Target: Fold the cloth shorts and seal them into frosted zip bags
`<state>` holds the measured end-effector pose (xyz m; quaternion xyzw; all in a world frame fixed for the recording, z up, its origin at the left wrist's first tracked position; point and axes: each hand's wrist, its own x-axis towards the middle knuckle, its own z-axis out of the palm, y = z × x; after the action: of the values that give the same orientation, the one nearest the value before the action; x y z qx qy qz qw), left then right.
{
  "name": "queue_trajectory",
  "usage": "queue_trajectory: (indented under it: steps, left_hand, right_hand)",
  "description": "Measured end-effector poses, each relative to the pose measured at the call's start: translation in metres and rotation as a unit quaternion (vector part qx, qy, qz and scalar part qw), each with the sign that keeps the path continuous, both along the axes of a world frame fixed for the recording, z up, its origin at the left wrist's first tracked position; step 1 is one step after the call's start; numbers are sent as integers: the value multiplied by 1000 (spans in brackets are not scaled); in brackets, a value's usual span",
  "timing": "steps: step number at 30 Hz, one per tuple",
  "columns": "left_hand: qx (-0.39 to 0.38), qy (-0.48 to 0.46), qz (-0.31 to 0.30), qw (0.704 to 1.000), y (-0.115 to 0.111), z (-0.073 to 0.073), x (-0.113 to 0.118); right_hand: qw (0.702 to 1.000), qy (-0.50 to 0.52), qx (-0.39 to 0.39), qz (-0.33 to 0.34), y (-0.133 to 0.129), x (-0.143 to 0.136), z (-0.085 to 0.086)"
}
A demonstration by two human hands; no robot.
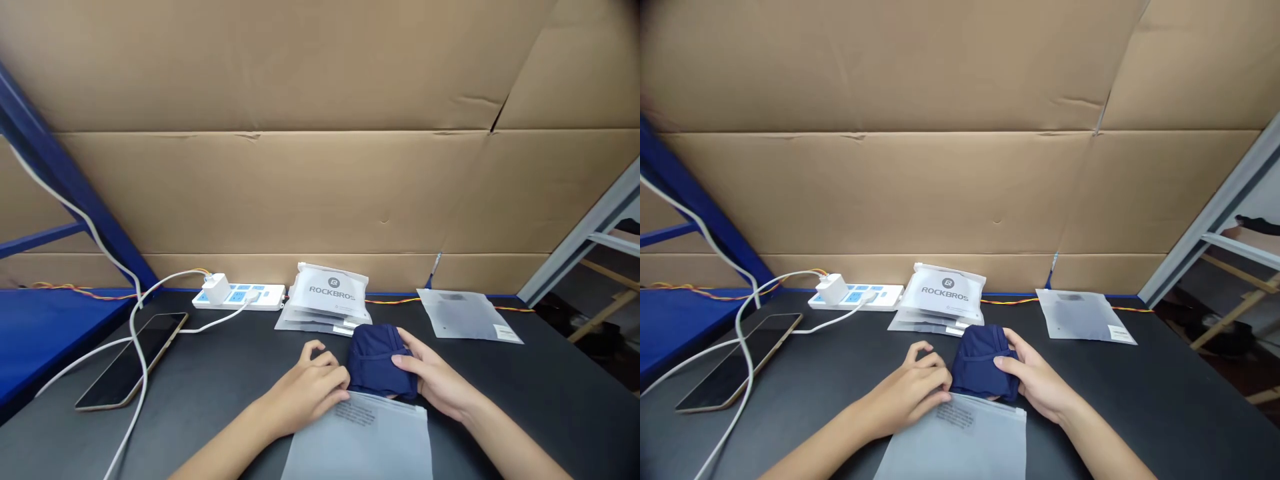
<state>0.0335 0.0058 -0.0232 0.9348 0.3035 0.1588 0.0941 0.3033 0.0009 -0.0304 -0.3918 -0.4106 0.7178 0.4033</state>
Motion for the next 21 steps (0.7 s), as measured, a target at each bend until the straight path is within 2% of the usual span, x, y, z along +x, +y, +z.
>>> queue_trajectory:
  steps: [4,8,13,15,19,21]
  left_hand:
    - [-20,0,13,1000,-1,-2,-1]
    - [-39,0,16,999,1,0,-3]
    - [-45,4,7,999,0,-2,1]
    - [-39,3,6,999,0,-5,3]
    - [-17,-6,21,1000,3,-7,2]
    - [-21,-12,35,999,9,-8,-3]
  right_hand:
    - [999,-11,-9,40,-3,-1,2]
    - [992,-28,-5,125,-3,5,2]
    - [980,-41,37,193,-3,12,5]
    - [983,-38,60,168,-5,3,2]
    - [997,-6,65,37,-9,-22,-11]
    - [998,-9,35,44,-11,-26,-16]
